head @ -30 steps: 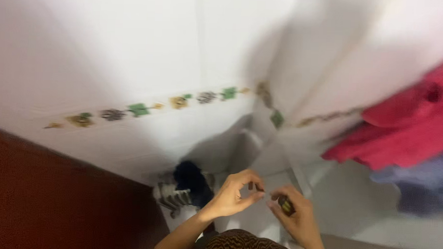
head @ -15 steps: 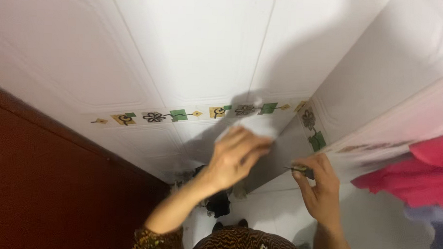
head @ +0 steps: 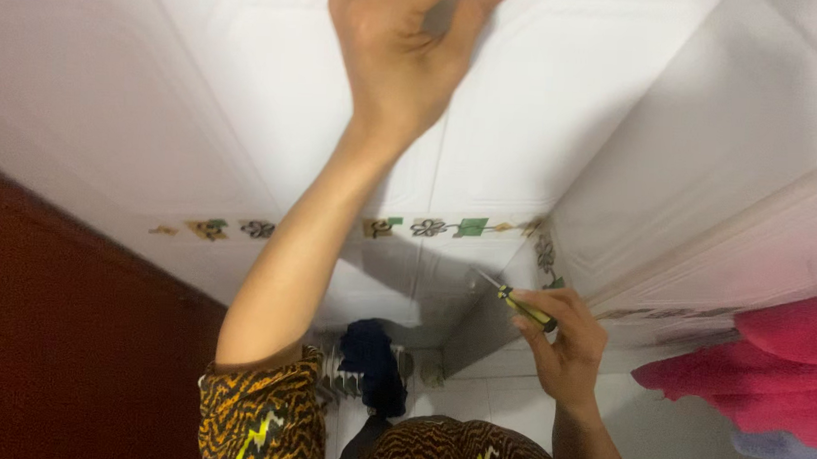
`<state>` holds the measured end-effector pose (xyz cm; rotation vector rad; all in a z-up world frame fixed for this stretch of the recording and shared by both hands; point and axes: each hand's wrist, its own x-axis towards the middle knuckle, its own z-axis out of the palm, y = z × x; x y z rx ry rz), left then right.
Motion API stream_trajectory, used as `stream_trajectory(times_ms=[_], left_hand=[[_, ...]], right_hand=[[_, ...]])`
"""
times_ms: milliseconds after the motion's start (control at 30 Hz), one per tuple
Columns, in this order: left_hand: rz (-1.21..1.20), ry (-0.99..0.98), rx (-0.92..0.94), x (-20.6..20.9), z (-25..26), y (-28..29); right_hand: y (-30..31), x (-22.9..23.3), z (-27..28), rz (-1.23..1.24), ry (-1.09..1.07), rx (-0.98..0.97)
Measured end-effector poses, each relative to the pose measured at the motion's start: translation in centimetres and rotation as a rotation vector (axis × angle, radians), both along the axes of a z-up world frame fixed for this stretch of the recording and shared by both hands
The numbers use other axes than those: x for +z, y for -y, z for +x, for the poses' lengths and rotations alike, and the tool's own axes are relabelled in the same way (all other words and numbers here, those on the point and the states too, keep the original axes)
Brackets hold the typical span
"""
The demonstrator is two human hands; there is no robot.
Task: The person installs a wooden wall shelf in a bathroom. They use a screwdriver to secure wall anchors and screws into the tiled wall, then lift and align the shelf onto the fasteners. The person also handles a small plastic bag of hardware and a white string near the sink.
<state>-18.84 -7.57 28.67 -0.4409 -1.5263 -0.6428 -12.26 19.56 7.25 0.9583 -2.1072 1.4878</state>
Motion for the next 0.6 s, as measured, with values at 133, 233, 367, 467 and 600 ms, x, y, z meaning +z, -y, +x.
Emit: stream_trajectory(times_ms=[133, 233, 367, 467, 600], left_hand=[[-0.097, -0.103, 0.027, 0.0, -1.1, 1.2], [-0.179, -0.138, 0.049, -0.1, -1.2, 1.5], [-0.231, -0.179, -0.003, 0.7, -1.3, 1.7], [-0.281, -0.270, 0.041, 0.8, -1.9, 1.9], [-0.272, -0.317, 0.036, 0.7, -2.5, 2.0]], right_hand=[[0.0, -0.5, -0.7, -0.046, -0.008, 0.023], [0.4, -0.4, -0.9, -0.056, 0.005, -0.013], [1.6, 0.1, -0.4, -0.047, 0.012, -0.054], [2.9, 0.3, -0.3, -0.033, -0.018, -0.044], [4.0, 0.2, -0.5, -0.021, 0.005, -0.038]])
